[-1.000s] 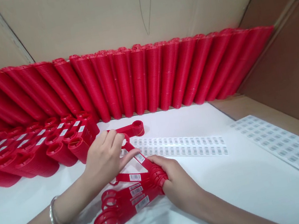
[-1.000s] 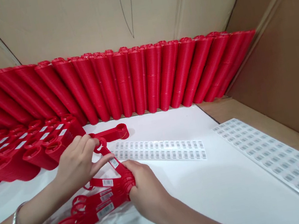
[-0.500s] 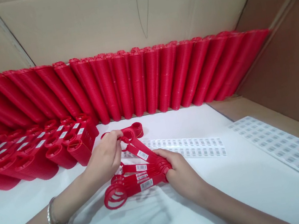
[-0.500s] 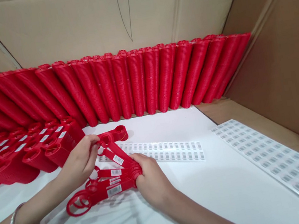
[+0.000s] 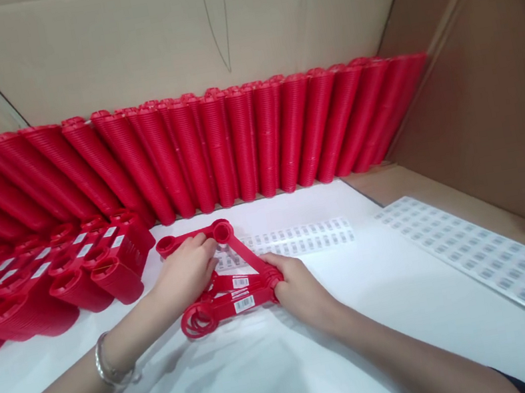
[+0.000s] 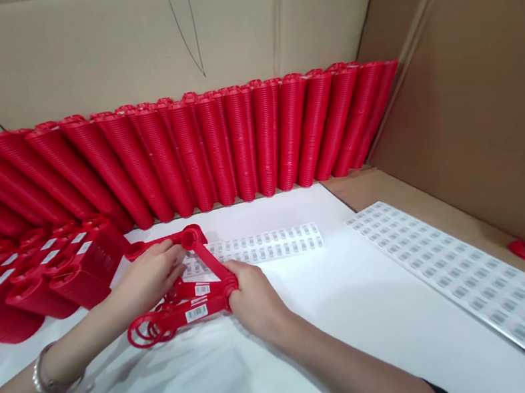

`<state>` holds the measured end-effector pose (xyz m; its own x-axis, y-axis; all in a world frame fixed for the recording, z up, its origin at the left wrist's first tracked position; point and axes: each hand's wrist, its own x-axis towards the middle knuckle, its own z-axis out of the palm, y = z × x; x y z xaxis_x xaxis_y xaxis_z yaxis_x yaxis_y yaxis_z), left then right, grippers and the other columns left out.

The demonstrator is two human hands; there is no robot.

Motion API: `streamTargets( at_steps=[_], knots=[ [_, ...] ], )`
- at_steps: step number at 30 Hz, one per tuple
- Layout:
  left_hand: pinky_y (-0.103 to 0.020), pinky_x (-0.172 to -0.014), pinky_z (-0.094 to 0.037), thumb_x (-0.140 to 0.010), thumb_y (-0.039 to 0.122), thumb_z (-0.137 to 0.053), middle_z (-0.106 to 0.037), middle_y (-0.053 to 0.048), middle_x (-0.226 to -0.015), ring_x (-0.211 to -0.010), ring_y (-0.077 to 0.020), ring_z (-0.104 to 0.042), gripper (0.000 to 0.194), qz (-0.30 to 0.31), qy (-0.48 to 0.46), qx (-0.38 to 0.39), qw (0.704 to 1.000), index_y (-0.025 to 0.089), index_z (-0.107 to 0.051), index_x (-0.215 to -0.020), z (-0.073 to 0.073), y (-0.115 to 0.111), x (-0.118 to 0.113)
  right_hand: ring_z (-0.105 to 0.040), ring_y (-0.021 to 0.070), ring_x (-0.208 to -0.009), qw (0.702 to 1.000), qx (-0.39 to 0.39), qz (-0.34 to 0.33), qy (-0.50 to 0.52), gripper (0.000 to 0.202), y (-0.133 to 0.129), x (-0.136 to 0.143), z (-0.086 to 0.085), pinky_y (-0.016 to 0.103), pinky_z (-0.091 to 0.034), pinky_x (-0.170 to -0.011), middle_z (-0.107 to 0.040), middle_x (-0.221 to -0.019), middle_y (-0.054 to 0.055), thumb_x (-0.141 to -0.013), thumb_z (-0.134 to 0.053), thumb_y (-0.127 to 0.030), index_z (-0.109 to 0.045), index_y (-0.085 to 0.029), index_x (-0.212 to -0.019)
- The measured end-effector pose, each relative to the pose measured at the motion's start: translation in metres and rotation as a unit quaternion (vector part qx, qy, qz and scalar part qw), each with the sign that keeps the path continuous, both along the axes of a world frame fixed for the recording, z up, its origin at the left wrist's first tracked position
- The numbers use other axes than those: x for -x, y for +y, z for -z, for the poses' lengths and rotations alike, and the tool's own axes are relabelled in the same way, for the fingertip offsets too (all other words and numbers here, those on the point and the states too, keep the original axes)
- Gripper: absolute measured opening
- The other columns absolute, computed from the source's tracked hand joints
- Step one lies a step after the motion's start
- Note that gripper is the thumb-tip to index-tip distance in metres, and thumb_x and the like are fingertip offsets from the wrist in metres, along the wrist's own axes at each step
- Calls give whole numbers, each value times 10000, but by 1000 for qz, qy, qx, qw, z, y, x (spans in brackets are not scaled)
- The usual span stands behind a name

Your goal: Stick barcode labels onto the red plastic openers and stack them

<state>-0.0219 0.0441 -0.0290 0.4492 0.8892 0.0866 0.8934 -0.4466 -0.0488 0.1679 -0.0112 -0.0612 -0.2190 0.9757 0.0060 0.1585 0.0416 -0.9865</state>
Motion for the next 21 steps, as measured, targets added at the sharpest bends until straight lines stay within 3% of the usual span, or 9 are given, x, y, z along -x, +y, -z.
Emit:
streamTargets(
  at_steps=[5,13,21],
  knots=[
    [-386,-808,-428,-797,255,-481,-538,-103,-1022,-951,-265,-512,235,22,-49,9,999,154,-575,-988,3,7,6,-570,178,-727,1000,1,9,-11,330,3,-3,0,277,-439,-650,-607,-736,5,-593,-348,-39,-582,-186,-773],
    [-342,-722,-437,-805,208,-475,-589,-90,-887,-831,-235,-551,190,24,-106,41,993,131,-589,-936,10,9,11,-567,171,-697,1000,14,-6,-2,311,2,-4,0,252,-425,-606,-595,-697,-5,-559,-344,-33,-551,-189,-729],
    [-306,-686,-435,-829,258,-457,-556,-53,-854,-788,-198,-545,173,18,-132,89,987,167,-599,-872,14,-8,26,-558,164,-694,999,8,-34,-17,366,-3,-1,-1,247,-419,-592,-600,-726,-9,-557,-330,-28,-581,-197,-762]
  ],
)
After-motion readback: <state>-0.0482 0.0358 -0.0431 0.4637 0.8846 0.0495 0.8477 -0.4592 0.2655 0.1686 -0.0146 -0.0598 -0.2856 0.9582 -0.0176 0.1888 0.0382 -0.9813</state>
